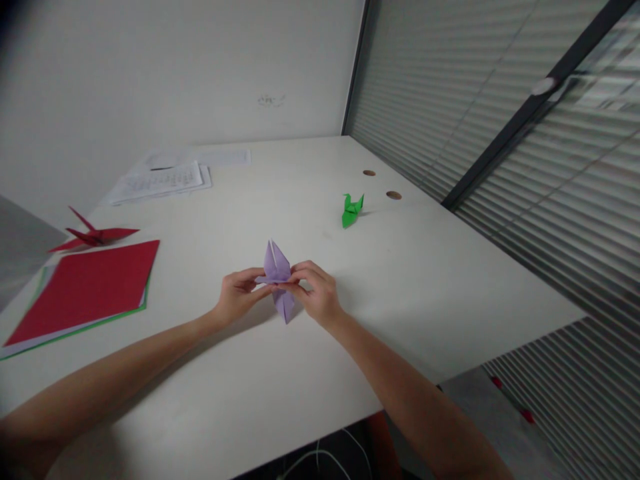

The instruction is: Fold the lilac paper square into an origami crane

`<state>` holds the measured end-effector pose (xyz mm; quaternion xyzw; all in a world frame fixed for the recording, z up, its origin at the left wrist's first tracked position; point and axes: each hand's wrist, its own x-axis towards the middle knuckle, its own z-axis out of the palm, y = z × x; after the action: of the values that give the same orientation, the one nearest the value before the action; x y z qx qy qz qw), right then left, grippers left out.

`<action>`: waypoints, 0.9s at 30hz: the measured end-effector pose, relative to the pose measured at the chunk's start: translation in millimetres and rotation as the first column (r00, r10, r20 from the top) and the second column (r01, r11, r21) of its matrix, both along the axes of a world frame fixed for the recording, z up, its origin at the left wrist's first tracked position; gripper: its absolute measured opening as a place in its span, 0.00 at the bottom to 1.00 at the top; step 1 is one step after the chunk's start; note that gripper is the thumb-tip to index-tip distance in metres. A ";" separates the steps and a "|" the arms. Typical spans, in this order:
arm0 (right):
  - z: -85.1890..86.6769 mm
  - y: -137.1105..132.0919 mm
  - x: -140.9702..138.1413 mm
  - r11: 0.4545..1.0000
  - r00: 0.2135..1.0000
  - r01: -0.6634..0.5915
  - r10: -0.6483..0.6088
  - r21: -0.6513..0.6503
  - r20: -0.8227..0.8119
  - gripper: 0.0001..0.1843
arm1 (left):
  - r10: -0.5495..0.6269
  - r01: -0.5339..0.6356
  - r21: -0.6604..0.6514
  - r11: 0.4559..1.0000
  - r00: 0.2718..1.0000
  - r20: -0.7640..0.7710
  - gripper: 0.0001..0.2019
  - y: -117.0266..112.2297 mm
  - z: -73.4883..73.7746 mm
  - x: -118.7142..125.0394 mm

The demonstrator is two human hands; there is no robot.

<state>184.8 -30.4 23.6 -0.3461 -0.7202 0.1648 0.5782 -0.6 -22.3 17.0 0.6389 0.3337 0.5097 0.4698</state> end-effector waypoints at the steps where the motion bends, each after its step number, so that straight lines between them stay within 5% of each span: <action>1: -0.7 0.3 -1.1 0.999 1.000 -0.006 0.005 -0.031 -0.024 0.12 | 0.004 -0.004 -0.024 1.000 1.000 0.002 0.13 -0.6 1.1 0.4; 7: -6.4 1.6 -7.8 0.967 0.978 -0.048 -0.006 -0.252 -0.209 0.12 | 0.024 -0.008 -0.198 0.980 0.997 0.079 0.16 -1.7 5.9 4.9; 11: -6.5 2.3 -10.7 0.923 0.953 -0.100 -0.019 -0.373 -0.304 0.12 | -0.015 0.045 -0.192 0.980 0.988 0.152 0.20 -2.5 4.2 6.7; 14: -6.3 4.5 -12.0 0.894 0.924 -0.162 -0.011 -0.417 -0.381 0.14 | -0.008 0.022 -0.071 0.997 0.982 0.189 0.23 -3.4 1.7 6.7; 17: -6.8 7.1 -12.5 0.874 0.886 -0.234 0.011 -0.425 -0.464 0.15 | 0.044 -0.056 0.105 0.993 0.992 0.120 0.14 -3.4 0.3 5.5; 21: -5.2 8.8 -8.0 0.887 0.872 -0.296 0.098 -0.355 -0.480 0.13 | -0.034 0.029 0.254 0.967 0.999 0.015 0.08 -1.3 1.9 2.7; 27: 8.3 7.8 11.3 0.934 0.949 -0.313 0.300 -0.170 -0.097 0.03 | 0.079 -0.018 0.472 0.881 0.991 -0.110 0.03 4.7 3.5 -4.0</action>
<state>196.1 -22.5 31.9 -0.2753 -0.7266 0.3304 0.5358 -4.6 -17.7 20.5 0.7561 0.2452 0.5454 0.2660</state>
